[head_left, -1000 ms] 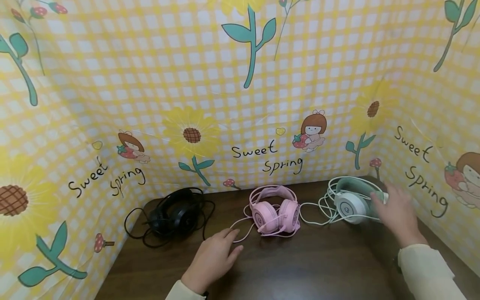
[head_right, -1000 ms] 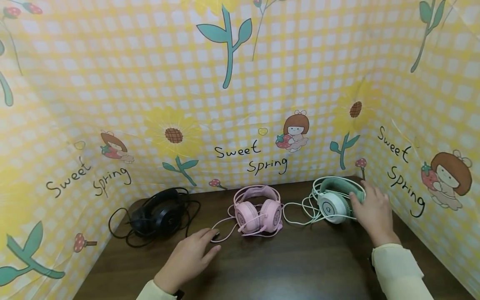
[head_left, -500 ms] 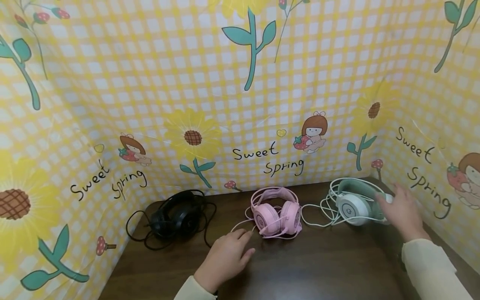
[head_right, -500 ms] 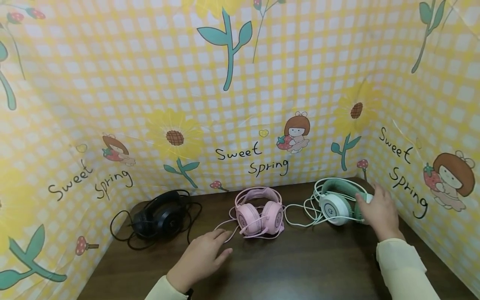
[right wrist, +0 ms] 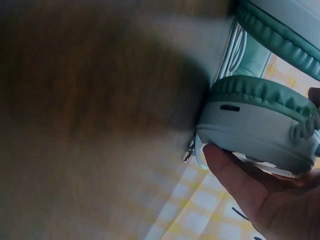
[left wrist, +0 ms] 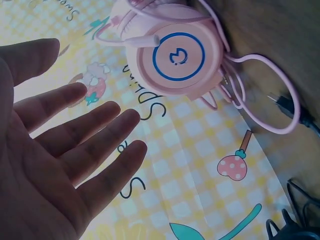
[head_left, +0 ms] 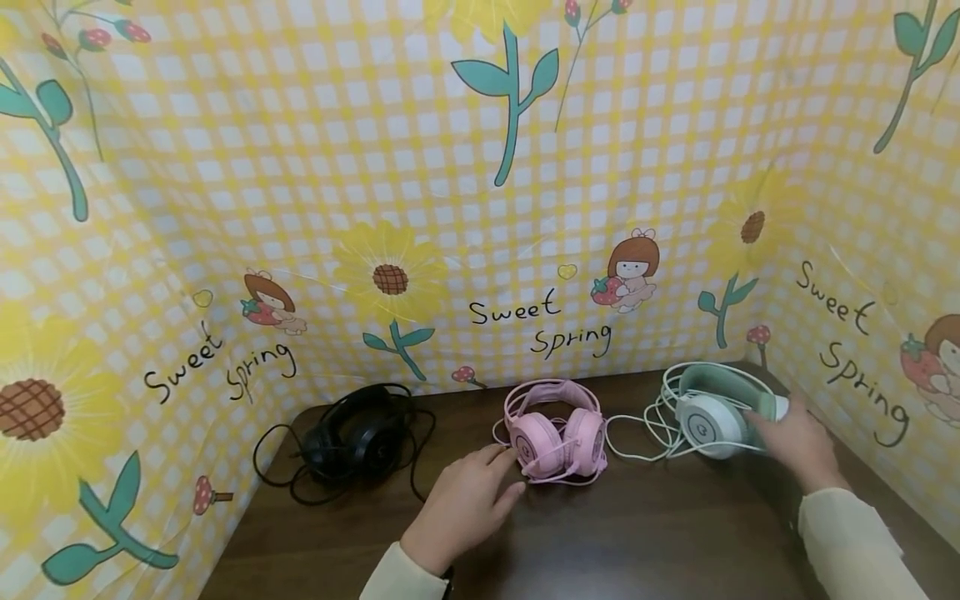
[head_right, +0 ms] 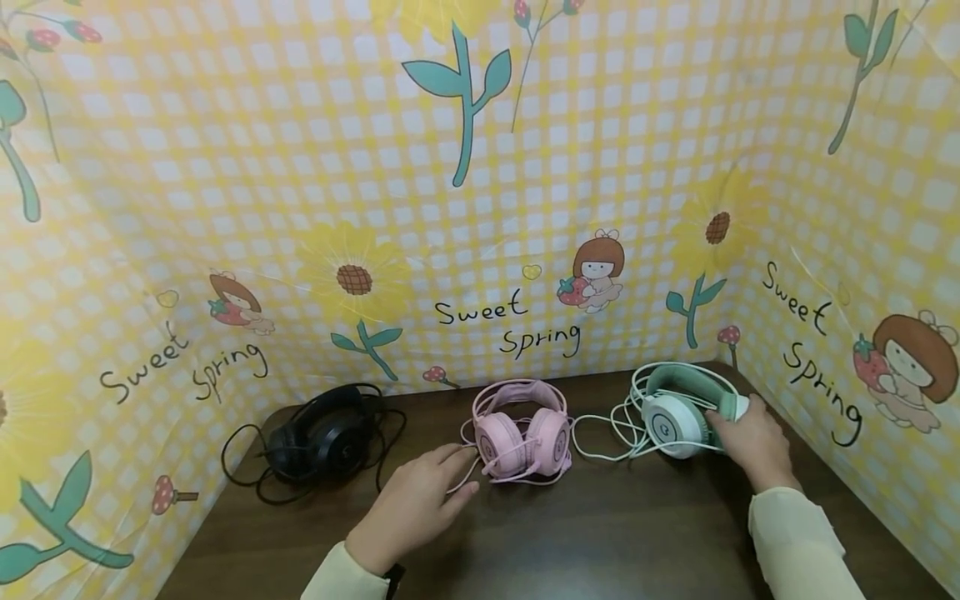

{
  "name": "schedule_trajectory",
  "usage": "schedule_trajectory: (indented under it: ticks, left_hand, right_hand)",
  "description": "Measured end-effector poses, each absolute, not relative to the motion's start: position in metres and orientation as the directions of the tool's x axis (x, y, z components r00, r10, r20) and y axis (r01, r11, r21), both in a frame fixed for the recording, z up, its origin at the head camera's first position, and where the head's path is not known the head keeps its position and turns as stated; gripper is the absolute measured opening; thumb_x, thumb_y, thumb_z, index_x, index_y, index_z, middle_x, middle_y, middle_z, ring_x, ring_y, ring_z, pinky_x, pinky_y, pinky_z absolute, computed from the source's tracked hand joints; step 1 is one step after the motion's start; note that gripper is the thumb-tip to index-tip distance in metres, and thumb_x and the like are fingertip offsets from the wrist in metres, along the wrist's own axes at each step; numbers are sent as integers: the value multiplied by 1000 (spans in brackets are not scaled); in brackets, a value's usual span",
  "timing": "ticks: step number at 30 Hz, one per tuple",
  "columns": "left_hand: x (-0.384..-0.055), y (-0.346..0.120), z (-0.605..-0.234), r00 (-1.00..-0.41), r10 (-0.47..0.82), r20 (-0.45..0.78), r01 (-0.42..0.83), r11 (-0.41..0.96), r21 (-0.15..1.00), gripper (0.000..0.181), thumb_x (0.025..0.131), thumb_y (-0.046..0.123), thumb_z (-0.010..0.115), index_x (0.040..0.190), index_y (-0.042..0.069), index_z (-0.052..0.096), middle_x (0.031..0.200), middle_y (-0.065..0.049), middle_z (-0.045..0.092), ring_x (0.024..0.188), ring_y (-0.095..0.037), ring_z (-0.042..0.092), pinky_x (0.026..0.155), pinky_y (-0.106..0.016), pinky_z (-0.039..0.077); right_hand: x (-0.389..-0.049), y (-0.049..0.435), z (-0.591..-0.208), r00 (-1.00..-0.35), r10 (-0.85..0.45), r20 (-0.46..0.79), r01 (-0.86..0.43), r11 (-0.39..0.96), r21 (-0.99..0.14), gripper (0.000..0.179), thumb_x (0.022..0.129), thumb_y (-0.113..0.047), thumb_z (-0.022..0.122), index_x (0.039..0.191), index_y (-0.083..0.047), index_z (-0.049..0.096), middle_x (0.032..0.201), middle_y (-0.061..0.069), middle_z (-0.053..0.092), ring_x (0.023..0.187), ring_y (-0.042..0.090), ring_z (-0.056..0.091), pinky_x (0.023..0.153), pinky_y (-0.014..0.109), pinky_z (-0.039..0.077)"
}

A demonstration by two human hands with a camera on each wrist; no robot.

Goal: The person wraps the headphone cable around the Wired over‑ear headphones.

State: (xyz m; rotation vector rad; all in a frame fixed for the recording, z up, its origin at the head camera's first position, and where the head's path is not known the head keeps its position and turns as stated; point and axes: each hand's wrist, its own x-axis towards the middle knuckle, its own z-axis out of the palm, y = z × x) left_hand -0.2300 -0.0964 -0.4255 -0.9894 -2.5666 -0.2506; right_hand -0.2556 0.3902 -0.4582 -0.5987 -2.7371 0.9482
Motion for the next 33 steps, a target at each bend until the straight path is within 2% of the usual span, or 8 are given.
schedule_trajectory:
  ticks: [6, 11, 17, 21, 24, 29, 33]
  left_hand:
    - [-238, -94, -421, -686, 572, 450, 669, 739, 80, 40, 93, 38, 64, 122, 12, 65, 114, -7, 65, 97, -21, 65, 74, -41, 55]
    - [-242, -97, -416, -723, 529, 444, 639, 757, 140, 44, 93, 38, 64, 128, 13, 62, 120, -7, 63, 103, -21, 64, 77, -42, 55]
    - [-248, -98, -414, -745, 500, 441, 618, 766, 175, 46, 93, 39, 63, 130, 11, 61, 125, -9, 61, 108, -23, 62, 81, -43, 54]
    - [-251, -97, -416, -753, 496, 433, 614, 766, 190, 48, 93, 40, 64, 131, 11, 61, 125, -10, 62, 107, -23, 63, 82, -44, 53]
    - [-251, -96, -417, -767, 489, 417, 602, 772, 203, 51, 92, 43, 64, 131, 11, 61, 126, -9, 61, 108, -23, 62, 83, -44, 53]
    - [-251, -97, -420, -795, 471, 383, 575, 786, 226, 55, 92, 50, 61, 133, 14, 60, 128, -8, 60, 111, -24, 61, 86, -45, 51]
    - [-250, -97, -422, -810, 455, 371, 557, 794, 242, 72, 88, 68, 51, 138, 17, 56, 129, -6, 60, 111, -24, 61, 87, -45, 51]
  right_hand:
    - [-255, 391, -461, -882, 467, 56, 321, 685, -655, 80, 96, -42, 48, 145, 13, 18, 129, 44, 33, 111, 60, 38, 85, 67, 36]
    - [-254, 391, -461, -867, 491, 84, 313, 669, -674, 70, 99, -40, 43, 142, 12, 25, 133, 43, 34, 114, 61, 36, 87, 68, 33]
    - [-250, 381, -457, -869, 479, 128, 275, 681, -679, 68, 99, -40, 44, 143, 10, 28, 132, 41, 36, 114, 61, 36, 85, 69, 33]
    - [-249, 372, -451, -884, 445, 142, 241, 695, -677, 76, 99, -45, 43, 150, 7, 19, 138, 41, 32, 117, 63, 33, 87, 70, 31]
    - [-250, 366, -445, -893, 424, 153, 215, 699, -682, 78, 99, -47, 40, 152, 4, 14, 141, 41, 29, 119, 64, 31, 88, 71, 31]
    - [-251, 354, -433, -898, 389, 205, 149, 708, -691, 71, 100, -47, 40, 149, 2, 26, 134, 37, 40, 111, 57, 41, 80, 65, 36]
    - [-249, 343, -425, -902, 361, 236, 100, 709, -698, 68, 100, -48, 41, 148, -1, 30, 127, 34, 44, 104, 51, 44, 75, 61, 38]
